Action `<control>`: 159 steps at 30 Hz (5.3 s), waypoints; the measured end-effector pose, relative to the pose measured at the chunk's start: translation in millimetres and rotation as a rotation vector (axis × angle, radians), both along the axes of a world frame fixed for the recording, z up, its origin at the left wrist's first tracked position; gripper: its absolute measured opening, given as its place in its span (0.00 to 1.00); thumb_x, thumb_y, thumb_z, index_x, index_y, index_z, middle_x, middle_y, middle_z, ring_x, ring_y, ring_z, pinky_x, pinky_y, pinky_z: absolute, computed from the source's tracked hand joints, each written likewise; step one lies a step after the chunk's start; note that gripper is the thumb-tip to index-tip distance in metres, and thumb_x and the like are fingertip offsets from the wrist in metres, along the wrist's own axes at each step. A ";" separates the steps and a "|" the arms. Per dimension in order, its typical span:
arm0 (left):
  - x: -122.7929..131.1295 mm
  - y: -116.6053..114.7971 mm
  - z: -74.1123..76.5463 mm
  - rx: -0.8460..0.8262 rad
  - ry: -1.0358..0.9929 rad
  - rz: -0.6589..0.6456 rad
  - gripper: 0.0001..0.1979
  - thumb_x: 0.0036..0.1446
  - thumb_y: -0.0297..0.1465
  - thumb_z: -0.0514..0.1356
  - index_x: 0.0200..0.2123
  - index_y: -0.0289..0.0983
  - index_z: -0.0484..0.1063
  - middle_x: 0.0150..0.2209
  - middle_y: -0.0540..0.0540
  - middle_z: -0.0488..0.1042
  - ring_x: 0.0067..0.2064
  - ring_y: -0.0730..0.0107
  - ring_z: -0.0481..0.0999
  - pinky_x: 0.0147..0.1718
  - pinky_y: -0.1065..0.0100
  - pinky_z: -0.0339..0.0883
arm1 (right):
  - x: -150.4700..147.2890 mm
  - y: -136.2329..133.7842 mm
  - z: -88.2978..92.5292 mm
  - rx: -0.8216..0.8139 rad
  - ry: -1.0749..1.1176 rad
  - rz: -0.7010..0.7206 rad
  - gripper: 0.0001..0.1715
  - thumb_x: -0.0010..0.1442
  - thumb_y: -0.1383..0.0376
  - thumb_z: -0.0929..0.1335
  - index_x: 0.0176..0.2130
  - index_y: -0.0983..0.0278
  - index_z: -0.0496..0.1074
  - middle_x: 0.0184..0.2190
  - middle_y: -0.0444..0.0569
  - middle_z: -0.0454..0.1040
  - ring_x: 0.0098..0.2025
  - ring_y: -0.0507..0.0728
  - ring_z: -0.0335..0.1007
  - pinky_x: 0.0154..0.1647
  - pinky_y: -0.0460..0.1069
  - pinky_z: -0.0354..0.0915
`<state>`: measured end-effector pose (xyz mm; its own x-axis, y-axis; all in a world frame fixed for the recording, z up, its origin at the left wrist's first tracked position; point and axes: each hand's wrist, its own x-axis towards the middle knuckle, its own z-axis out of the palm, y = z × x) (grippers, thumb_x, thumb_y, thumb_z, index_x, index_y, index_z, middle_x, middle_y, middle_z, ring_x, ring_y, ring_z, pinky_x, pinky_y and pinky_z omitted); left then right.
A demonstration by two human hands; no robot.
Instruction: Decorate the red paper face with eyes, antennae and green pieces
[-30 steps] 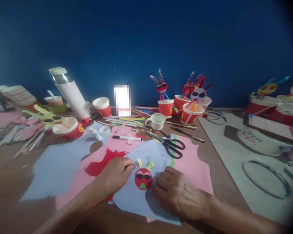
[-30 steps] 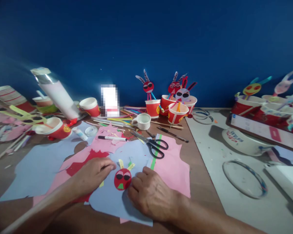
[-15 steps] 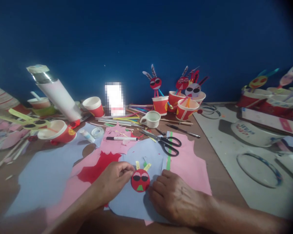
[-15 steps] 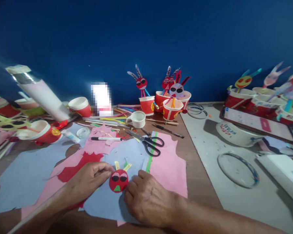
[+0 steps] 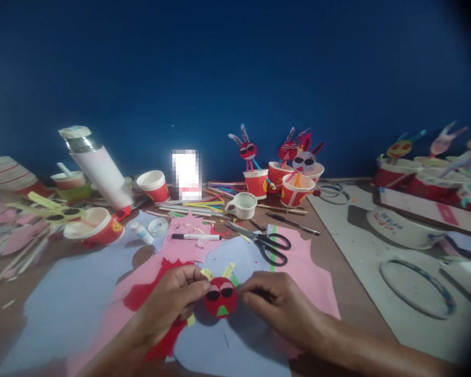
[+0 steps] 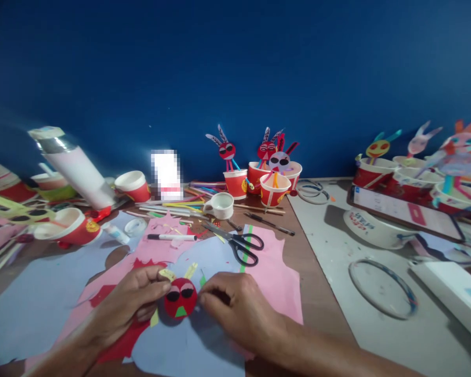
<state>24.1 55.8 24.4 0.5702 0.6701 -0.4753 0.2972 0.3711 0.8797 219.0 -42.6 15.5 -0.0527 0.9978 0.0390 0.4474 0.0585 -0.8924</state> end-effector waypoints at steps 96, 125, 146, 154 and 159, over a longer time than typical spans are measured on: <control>-12.9 20.8 1.3 -0.077 -0.254 0.431 0.18 0.49 0.45 0.62 0.26 0.34 0.71 0.24 0.51 0.69 0.20 0.80 0.59 0.21 0.73 0.52 | 15.6 94.9 28.8 -0.309 0.454 -0.189 0.16 0.48 0.55 0.70 0.22 0.65 0.67 0.16 0.38 0.59 0.19 0.47 0.49 0.20 0.44 0.47; -10.2 11.3 19.9 0.099 -0.070 0.213 0.12 0.47 0.39 0.62 0.25 0.34 0.72 0.22 0.49 0.71 0.19 0.79 0.61 0.19 0.74 0.53 | 33.9 82.1 20.5 -0.155 -0.380 -0.207 0.11 0.52 0.68 0.63 0.20 0.62 0.68 0.17 0.42 0.69 0.23 0.53 0.63 0.23 0.46 0.49; -45.2 24.6 21.1 0.403 0.171 0.309 0.16 0.46 0.39 0.62 0.13 0.38 0.66 0.14 0.54 0.62 0.18 0.75 0.57 0.19 0.74 0.53 | 13.1 43.2 -17.8 0.146 -0.898 0.100 0.16 0.59 0.70 0.61 0.24 0.63 0.72 0.19 0.48 0.74 0.22 0.56 0.69 0.22 0.50 0.46; -29.7 41.6 29.8 0.835 0.233 -0.023 0.06 0.52 0.31 0.59 0.27 0.43 0.77 0.30 0.47 0.75 0.33 0.64 0.70 0.35 0.69 0.61 | 13.5 41.2 -23.4 0.163 -0.742 0.016 0.21 0.63 0.64 0.59 0.25 0.61 0.73 0.20 0.48 0.74 0.23 0.55 0.71 0.25 0.48 0.54; -46.9 54.3 18.8 1.041 0.360 0.087 0.08 0.55 0.27 0.55 0.33 0.42 0.74 0.35 0.46 0.75 0.37 0.63 0.72 0.37 0.68 0.62 | 20.5 41.5 -21.5 0.241 -0.639 0.005 0.19 0.64 0.63 0.59 0.30 0.61 0.75 0.22 0.50 0.75 0.24 0.55 0.71 0.26 0.48 0.56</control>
